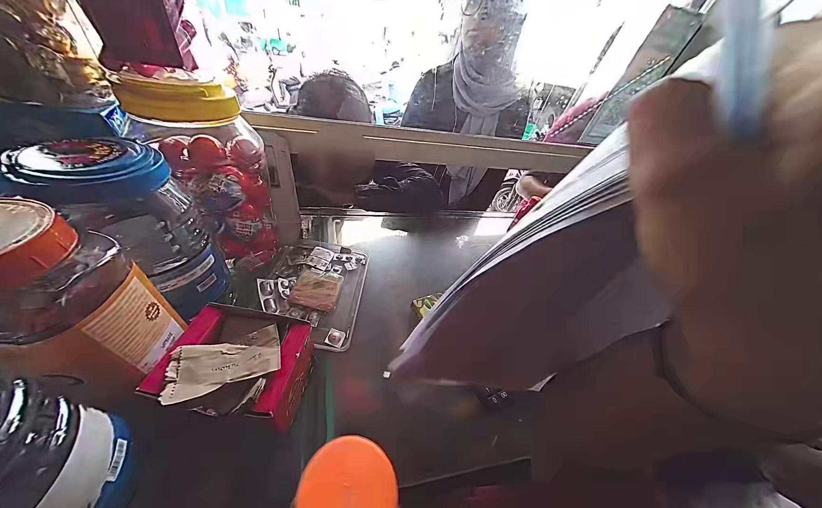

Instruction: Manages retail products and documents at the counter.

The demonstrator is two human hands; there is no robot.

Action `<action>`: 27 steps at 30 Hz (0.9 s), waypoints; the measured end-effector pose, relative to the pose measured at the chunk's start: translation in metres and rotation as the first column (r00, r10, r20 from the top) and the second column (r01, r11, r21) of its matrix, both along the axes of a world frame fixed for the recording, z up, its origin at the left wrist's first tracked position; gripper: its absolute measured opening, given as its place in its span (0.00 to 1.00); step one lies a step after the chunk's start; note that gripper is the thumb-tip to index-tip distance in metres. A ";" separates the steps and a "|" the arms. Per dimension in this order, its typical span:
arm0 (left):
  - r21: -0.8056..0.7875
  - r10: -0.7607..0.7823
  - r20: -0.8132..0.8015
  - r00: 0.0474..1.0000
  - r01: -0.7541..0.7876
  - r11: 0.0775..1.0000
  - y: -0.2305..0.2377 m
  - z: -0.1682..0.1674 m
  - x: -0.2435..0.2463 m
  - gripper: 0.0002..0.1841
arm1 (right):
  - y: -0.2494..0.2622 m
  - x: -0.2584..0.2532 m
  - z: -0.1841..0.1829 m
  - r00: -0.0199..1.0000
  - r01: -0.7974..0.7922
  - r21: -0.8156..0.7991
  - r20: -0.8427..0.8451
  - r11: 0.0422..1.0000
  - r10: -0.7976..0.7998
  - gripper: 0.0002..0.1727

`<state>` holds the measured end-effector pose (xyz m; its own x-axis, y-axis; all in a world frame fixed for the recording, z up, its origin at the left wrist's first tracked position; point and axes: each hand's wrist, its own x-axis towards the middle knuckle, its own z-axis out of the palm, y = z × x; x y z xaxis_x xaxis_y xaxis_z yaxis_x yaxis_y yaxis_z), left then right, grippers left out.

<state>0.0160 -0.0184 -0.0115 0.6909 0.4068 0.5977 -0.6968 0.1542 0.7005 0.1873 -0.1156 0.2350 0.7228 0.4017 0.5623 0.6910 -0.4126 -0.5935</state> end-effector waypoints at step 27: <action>0.692 0.653 -0.472 0.593 -0.209 0.691 0.014 0.021 -0.002 0.30 | -0.033 0.121 -0.224 0.966 -0.213 -0.291 0.083 0.933 0.247 0.22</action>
